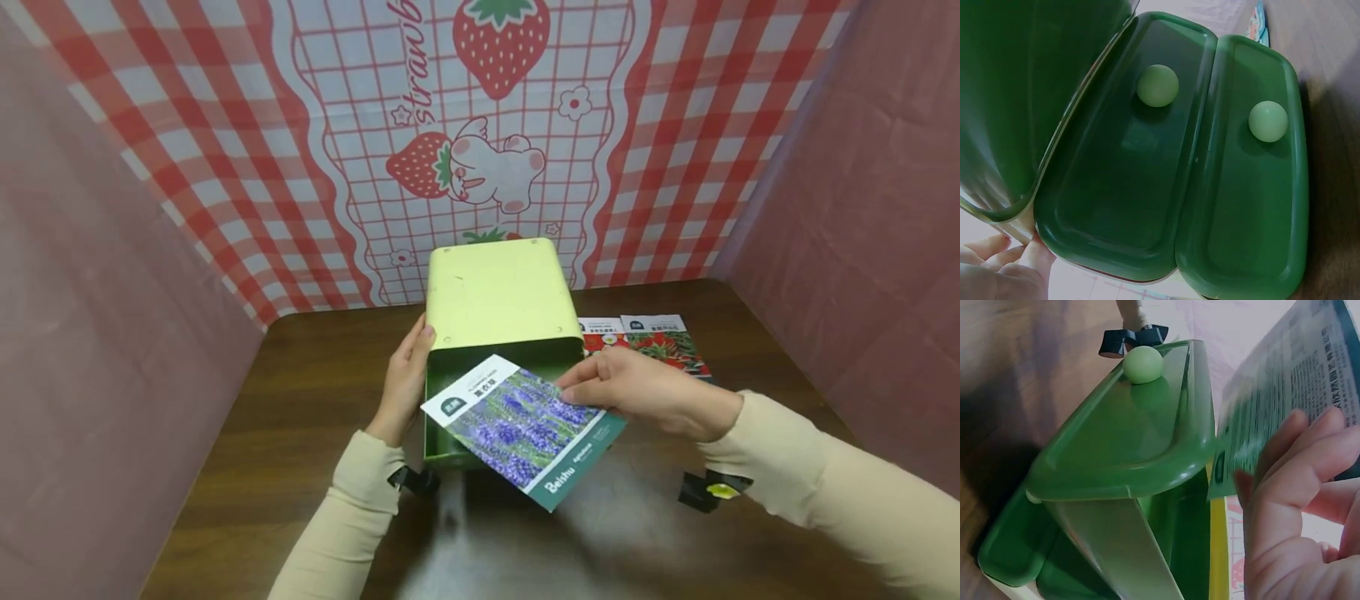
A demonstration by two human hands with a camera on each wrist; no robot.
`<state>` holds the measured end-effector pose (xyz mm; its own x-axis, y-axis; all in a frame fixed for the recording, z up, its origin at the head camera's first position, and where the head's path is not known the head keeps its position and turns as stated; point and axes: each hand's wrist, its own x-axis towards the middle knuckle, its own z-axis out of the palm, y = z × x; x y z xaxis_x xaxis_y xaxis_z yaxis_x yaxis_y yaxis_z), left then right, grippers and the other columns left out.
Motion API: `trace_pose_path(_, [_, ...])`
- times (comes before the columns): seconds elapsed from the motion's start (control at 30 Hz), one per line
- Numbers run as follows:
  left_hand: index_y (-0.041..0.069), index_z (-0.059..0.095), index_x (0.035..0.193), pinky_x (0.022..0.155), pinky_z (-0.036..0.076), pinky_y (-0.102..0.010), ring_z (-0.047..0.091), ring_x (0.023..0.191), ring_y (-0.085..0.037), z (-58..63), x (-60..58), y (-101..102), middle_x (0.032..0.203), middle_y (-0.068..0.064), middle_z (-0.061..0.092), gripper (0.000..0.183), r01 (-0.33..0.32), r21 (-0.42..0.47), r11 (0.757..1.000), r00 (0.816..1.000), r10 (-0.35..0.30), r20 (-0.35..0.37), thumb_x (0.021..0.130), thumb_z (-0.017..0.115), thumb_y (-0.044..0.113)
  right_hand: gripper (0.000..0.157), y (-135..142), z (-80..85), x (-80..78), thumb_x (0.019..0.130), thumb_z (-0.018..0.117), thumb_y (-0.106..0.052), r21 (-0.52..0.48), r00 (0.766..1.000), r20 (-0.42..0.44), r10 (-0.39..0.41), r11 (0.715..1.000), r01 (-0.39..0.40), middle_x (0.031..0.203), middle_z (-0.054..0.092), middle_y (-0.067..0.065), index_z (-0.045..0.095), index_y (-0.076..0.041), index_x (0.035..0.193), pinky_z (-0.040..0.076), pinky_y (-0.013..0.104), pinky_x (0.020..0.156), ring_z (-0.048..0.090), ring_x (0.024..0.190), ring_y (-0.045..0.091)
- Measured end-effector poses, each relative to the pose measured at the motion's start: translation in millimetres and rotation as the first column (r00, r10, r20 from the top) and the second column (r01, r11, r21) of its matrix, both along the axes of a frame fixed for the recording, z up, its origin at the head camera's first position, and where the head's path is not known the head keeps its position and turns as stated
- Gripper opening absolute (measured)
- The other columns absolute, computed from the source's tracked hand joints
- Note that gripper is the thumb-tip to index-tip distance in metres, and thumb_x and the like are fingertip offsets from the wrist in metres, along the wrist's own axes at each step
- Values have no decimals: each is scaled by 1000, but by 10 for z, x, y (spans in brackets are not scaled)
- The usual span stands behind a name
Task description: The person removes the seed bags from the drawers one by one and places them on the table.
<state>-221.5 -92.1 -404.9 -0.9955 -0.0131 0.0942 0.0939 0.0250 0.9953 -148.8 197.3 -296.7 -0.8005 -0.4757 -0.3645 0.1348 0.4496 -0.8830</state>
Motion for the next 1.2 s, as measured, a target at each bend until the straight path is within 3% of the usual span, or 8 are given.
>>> trace_pose_path(0.2, [19, 39, 151, 123, 24, -42, 29, 148, -22, -4, 7, -5, 157, -1, 37, 55, -11, -25, 1000, 1000, 11, -10, 102, 46, 43, 36, 68, 64, 37, 95, 65, -25, -31, 999, -16, 40, 999, -40, 87, 75, 12, 66, 4, 116, 62, 40, 70, 74, 75, 23])
trace_pose_path(0.3, [18, 38, 152, 123, 23, -40, 28, 148, -21, -5, 4, -9, 158, -1, 36, 56, -3, -4, 1000, 1000, 2, -8, 102, 47, 43, 40, 138, 137, 25, 96, 63, -26, -56, 1000, -23, 11, 998, -13, 88, 75, 11, 63, 6, 120, 62, 40, 69, 74, 74, 22])
trace_pose_path(0.5, [19, 35, 153, 124, 22, -40, 25, 149, -19, -11, -3, -26, 159, 2, 33, 59, 34, 18, 999, 999, -34, -10, 102, 46, 47, 49, 346, 225, -116, 100, 56, -31, -112, 981, -33, -189, 977, 184, 86, 73, 1, 53, 7, 131, 62, 32, 66, 71, 72, 13])
trace_pose_path(0.67, [20, 32, 154, 124, 20, -42, 23, 150, -20, -26, -3, -39, 160, 3, 31, 59, 43, -26, 999, 999, -44, -22, 103, 43, 48, 41, 607, 205, -312, 101, 51, -37, -140, 921, -64, -385, 917, 373, 86, 71, -7, 53, -5, 128, 60, 27, 65, 68, 73, 7])
trace_pose_path(0.77, [21, 34, 153, 124, 20, -40, 25, 149, -19, -25, -5, -29, 159, 4, 33, 60, 32, -37, 999, 999, -32, -17, 102, 43, 50, 36, 780, 159, -434, 99, 52, -41, -184, 858, -64, -510, 851, 493, 83, 68, -11, 54, -13, 122, 59, 25, 65, 66, 73, 4])
trace_pose_path(0.87, [21, 35, 153, 124, 21, -40, 26, 149, -19, -20, -7, -28, 159, 4, 34, 61, 21, -34, 999, 1000, -22, -8, 101, 44, 51, 38, 949, 68, -547, 96, 53, -48, -176, 777, -137, -615, 787, 592, 82, 64, -17, 55, -19, 120, 56, 21, 63, 62, 72, 0])
trace_pose_path(1.03, [21, 34, 153, 124, 21, -42, 25, 149, -21, -13, -5, -34, 159, 2, 33, 60, 24, -35, 999, 1000, -25, -10, 102, 44, 50, 37, 1211, -147, -725, 96, 55, -45, -182, 599, -253, -760, 645, 742, 85, 57, -26, 60, -23, 125, 49, 13, 62, 54, 74, -5])
trace_pose_path(1.2, [21, 34, 153, 124, 20, -44, 25, 149, -23, -11, -7, -37, 159, 1, 33, 59, 19, -42, 999, 1000, -19, -2, 102, 44, 49, 26, 1484, -417, -890, 98, 58, -30, -334, 427, -197, -883, 470, 817, 80, 58, -23, 66, -18, 119, 45, 8, 57, 52, 71, -4])
